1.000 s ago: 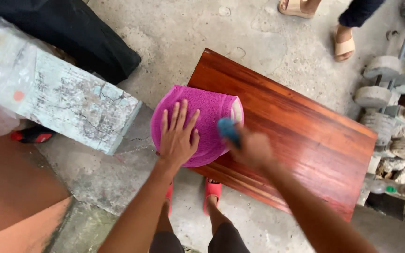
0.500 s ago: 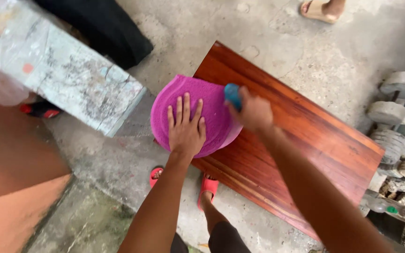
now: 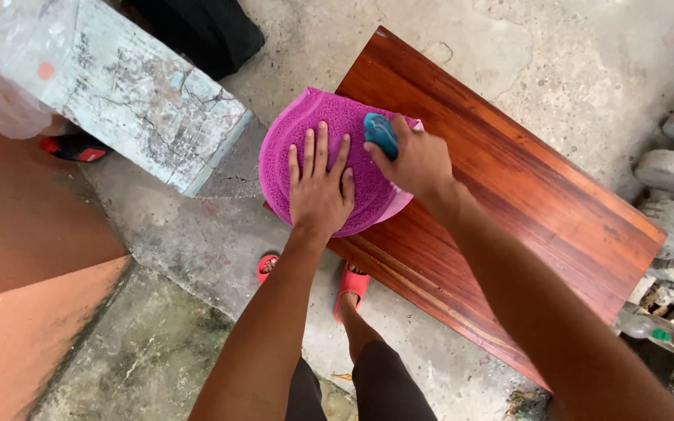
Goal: Scrubbing a purple pet mat with a blue brush on a wooden table.
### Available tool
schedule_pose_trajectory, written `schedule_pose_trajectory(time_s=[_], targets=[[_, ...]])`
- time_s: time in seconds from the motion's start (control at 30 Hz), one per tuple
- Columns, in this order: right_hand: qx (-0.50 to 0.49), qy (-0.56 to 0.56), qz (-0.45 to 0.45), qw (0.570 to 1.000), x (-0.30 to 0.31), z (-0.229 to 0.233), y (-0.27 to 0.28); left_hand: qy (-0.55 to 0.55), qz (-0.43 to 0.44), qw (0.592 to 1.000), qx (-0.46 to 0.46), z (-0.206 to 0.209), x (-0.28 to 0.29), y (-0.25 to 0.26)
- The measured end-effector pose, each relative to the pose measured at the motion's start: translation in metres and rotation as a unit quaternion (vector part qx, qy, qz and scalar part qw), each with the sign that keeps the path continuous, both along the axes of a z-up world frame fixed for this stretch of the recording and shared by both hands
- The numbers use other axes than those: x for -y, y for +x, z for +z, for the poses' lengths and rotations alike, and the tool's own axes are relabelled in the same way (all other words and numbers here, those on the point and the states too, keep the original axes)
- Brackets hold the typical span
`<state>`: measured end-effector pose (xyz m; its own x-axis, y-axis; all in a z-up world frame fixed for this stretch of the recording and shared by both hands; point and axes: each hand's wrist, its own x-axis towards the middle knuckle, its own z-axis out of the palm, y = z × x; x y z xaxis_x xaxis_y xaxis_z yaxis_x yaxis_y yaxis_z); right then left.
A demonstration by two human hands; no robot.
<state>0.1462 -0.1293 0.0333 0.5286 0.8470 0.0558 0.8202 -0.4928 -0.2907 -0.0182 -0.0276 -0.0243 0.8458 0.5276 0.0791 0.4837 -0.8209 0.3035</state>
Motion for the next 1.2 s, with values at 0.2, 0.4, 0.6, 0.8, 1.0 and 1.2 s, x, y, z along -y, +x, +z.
schedule_pose_trajectory(time_s=[0.2, 0.4, 0.6, 0.8, 1.0, 1.2], targets=[[0.020, -0.005, 0.013, 1.000, 0.003, -0.007, -0.006, -0.002, -0.005, 1.000, -0.010, 0.011, 0.001, 0.001], [-0.013, 0.001, -0.068, 0.998, 0.030, -0.009, -0.022, 0.020, -0.037, 0.999, 0.006, -0.001, -0.003, 0.002], [0.020, -0.033, -0.163, 0.986, 0.091, -0.007, 0.017, 0.031, -0.050, 0.998, 0.030, -0.002, 0.001, 0.000], [0.001, -0.041, -0.244, 0.969, 0.180, -0.009, 0.014, 0.026, -0.103, 0.993, 0.055, 0.001, 0.040, 0.016], [-0.027, -0.003, -0.372, 0.928, 0.266, -0.019, -0.013, -0.076, -0.196, 0.976, -0.049, 0.037, 0.103, 0.065], [-0.108, 0.048, -0.410, 0.905, 0.301, -0.020, -0.064, -0.035, -0.348, 0.932, 0.097, 0.011, 0.164, 0.108]])
